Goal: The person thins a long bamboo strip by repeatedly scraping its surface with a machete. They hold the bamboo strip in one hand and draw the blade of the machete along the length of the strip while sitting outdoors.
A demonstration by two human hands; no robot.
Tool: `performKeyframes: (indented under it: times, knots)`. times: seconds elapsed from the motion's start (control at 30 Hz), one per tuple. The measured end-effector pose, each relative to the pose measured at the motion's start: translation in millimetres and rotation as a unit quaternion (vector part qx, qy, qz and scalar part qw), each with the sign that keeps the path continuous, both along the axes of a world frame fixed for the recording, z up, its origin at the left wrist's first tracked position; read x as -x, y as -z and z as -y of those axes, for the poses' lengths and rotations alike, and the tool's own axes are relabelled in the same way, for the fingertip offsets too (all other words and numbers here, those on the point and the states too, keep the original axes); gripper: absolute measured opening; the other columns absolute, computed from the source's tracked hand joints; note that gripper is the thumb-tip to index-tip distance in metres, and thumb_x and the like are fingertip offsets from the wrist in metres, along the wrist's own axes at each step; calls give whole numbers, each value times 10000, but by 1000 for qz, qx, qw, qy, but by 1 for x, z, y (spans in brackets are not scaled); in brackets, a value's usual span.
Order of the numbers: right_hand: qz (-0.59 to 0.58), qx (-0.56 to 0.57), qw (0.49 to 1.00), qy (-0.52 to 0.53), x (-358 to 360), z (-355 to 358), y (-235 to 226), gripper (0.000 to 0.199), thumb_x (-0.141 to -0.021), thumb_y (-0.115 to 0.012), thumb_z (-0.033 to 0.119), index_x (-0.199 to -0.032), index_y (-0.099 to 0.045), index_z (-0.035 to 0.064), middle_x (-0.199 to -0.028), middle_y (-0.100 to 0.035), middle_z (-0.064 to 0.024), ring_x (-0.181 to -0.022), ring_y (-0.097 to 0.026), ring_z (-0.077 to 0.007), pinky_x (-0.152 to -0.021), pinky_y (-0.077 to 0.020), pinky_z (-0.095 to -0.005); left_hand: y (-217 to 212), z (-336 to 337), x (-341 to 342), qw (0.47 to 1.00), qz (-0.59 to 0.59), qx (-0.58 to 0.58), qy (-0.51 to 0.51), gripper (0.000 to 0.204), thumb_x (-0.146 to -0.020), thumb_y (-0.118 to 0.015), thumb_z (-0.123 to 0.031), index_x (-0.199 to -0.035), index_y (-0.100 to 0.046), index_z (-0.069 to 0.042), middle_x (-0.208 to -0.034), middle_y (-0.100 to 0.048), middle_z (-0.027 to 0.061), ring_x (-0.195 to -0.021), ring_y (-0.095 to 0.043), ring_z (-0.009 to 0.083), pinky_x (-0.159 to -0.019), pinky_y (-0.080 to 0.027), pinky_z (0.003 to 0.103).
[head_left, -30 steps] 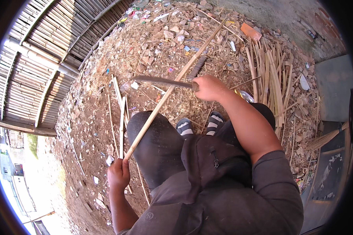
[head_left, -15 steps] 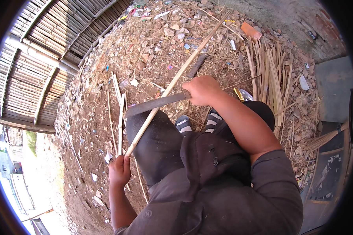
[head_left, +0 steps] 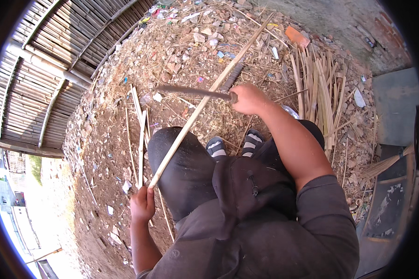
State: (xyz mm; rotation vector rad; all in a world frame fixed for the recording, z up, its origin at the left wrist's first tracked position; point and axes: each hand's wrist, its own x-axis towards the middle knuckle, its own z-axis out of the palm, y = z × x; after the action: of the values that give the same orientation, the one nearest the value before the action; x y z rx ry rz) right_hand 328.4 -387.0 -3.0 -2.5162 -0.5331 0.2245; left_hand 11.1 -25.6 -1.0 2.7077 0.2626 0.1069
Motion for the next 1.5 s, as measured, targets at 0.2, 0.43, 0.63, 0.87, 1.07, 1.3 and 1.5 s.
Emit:
performKeyframes:
  times: [0.2,0.43,0.63,0.87,1.07,1.3,1.5]
  knots:
    - [28,21,999,10,0,8,1,188,-763,-690,197,-898,-684,65,-840,-690,-193,-835,-676,-397,-760,-539,-490,-5,3,-5,1000,1,5,-5,347,-1007,-546,-250,-730,-514,-43,-575,-543,185,-524,-556,404,-487,-407,479]
    - [-5,62,996,-69,-13,23,8,219,-734,-647,163,-933,-699,86,-899,-704,-164,-890,-691,-367,-772,-555,-490,5,5,2,999,28,-35,9,318,-999,-553,-253,-758,-532,-47,-593,-562,188,-540,-570,417,-497,-416,492]
    - [-9,14,1000,-9,-11,18,11,275,-729,-678,175,-985,-707,79,-943,-711,-168,-943,-682,-372,-810,-549,-491,5,2,-3,999,9,-36,10,325,-994,-558,-274,-766,-526,-46,-609,-573,199,-571,-592,433,-513,-437,512]
    - [-38,61,994,-79,-2,31,-16,239,-756,-678,181,-979,-712,103,-876,-707,-148,-890,-693,-352,-769,-547,-470,17,-4,14,998,24,-45,22,312,-988,-570,-261,-758,-510,-59,-578,-560,182,-530,-581,426,-481,-431,508]
    - [-20,54,998,-16,-6,25,-4,229,-769,-653,180,-974,-710,94,-910,-706,-167,-884,-685,-365,-772,-544,-472,6,6,4,996,34,-83,17,295,-981,-578,-250,-764,-503,-65,-571,-554,179,-520,-579,422,-464,-429,508]
    - [-60,24,998,-27,-6,17,-16,262,-774,-640,182,-1007,-713,87,-970,-709,-184,-922,-682,-365,-814,-542,-471,21,-10,17,999,26,-38,24,300,-993,-551,-239,-765,-501,-51,-584,-558,199,-528,-571,442,-488,-431,520]
    - [-37,-1,998,52,-23,34,11,286,-776,-652,197,-1031,-716,83,-1000,-713,-184,-941,-680,-369,-843,-543,-452,8,-1,7,999,11,-29,16,315,-1000,-542,-249,-761,-509,-46,-579,-561,209,-542,-579,445,-499,-437,519]
